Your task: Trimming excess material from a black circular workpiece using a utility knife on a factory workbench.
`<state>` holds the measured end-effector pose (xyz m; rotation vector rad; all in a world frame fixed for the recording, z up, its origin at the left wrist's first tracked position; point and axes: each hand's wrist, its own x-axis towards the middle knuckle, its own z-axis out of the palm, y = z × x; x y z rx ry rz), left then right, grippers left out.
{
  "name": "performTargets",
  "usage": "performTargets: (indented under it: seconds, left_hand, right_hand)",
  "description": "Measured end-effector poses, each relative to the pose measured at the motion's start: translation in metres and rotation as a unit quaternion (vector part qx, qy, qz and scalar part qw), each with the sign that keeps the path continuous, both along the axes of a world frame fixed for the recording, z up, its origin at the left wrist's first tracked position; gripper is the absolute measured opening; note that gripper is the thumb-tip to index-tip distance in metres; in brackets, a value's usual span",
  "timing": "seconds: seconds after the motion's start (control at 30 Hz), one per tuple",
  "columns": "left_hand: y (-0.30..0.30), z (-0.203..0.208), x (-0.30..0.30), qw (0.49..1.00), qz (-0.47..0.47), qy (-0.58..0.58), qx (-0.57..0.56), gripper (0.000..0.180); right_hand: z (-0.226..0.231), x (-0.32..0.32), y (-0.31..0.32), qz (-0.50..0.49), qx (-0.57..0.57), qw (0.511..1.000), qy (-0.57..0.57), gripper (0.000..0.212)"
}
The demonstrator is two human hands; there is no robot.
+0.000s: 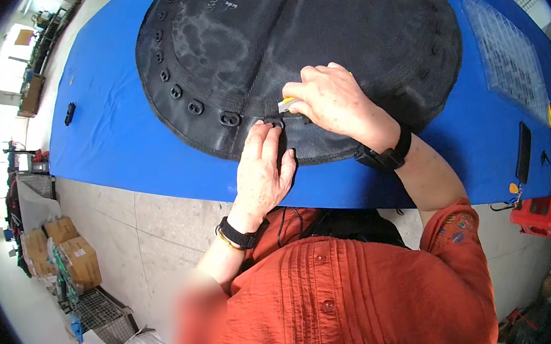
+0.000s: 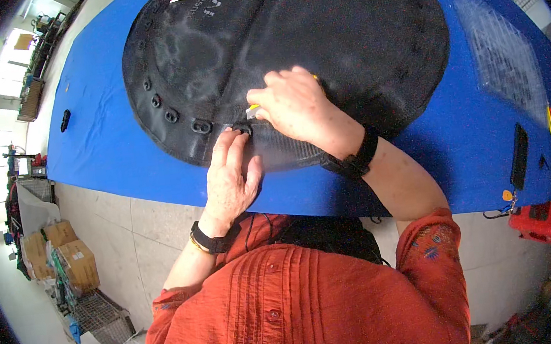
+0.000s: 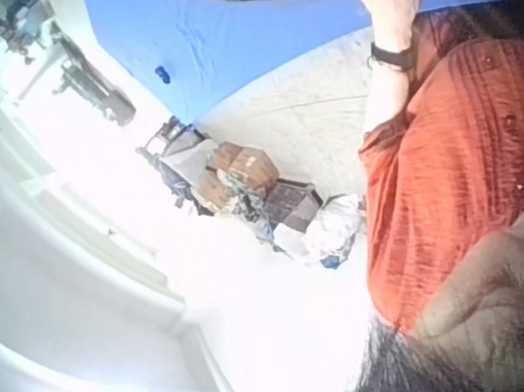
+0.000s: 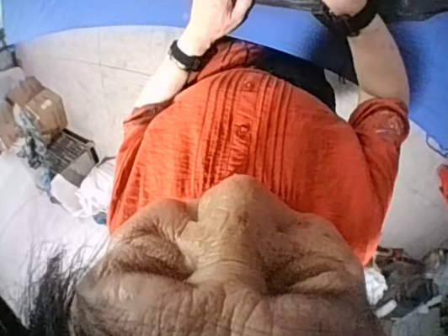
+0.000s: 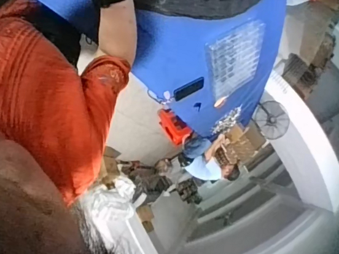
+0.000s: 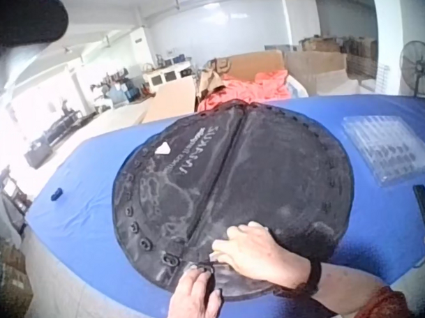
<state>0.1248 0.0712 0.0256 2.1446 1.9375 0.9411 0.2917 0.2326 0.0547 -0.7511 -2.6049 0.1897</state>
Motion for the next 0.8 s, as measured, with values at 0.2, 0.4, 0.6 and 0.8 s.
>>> performTargets:
  seconds: [0.2, 0.4, 0.6, 0.8]
  left_hand:
    - [-0.001, 0.001, -0.001, 1.000, -0.001, -0.002, -0.001, 0.046]
    - [0.000, -0.001, 0.000, 1.000, -0.009, 0.001, 0.002, 0.049]
    - [0.000, 0.000, -0.001, 1.000, -0.012, 0.012, 0.004, 0.052]
    - [0.000, 0.002, 0.000, 1.000, -0.006, 0.015, -0.025, 0.051]
  right_hand:
    - [-0.004, 0.002, 0.006, 0.007, 0.001, 1.000, 0.018, 0.018]
    - [-0.006, 0.005, 0.010, 0.009, -0.056, 0.998, 0.024, 0.019]
    - [-0.012, 0.003, 0.011, 0.021, -0.058, 0.997, 0.045, 0.023]
    - [-0.009, 0.004, 0.009, 0.007, -0.055, 0.998, 0.032, 0.025]
